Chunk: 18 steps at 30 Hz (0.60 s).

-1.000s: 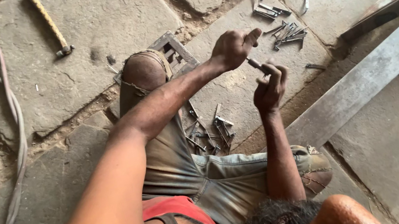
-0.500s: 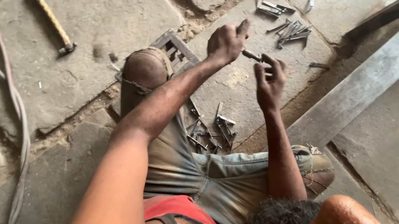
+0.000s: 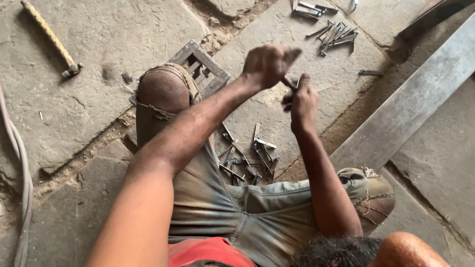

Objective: The person sits on the floor and repeatedly rubs small metal pieces against a fixed sharpening block to sharpen their edges. They handle the pieces one at a time, rotating them to work different sides, and place finished pieces into a growing pile on the floor.

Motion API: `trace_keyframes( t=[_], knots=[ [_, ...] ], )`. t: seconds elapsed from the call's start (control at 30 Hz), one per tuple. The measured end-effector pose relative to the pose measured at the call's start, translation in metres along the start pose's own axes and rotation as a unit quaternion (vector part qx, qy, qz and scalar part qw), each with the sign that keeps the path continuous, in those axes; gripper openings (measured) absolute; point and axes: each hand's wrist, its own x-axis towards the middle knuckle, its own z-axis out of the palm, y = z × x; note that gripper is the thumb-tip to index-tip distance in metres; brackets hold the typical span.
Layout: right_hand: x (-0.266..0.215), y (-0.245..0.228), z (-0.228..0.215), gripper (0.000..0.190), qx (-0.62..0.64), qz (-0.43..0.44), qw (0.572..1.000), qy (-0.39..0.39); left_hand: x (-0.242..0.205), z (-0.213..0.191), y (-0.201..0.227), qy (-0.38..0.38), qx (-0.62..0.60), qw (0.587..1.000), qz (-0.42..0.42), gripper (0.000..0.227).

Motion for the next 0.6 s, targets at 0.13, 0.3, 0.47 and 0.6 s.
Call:
trace_keyframes(
  t=[0.13,0.3,0.47,0.6],
  knots=[
    [-0.012,-0.016,0.004,0.052,-0.194,-0.459,0.861,0.101,0.012,-0.017,-0.003,-0.031,-0.092,0.958,-0.268,0.068],
    [0.010,0.018,0.000,0.030,-0.273,-0.559,0.758,0.196,0.008,-0.019,0.008,0.001,-0.148,0.971,-0.186,0.067],
    [0.024,0.048,0.011,0.048,0.227,-0.027,0.973,-0.021,0.001,-0.008,0.011,0.018,0.050,0.967,0.251,0.066],
    [0.008,0.020,0.006,0.042,0.094,-0.024,0.995,0.019,0.002,-0.001,0.005,-0.022,0.044,0.995,0.088,0.066]
  ],
)
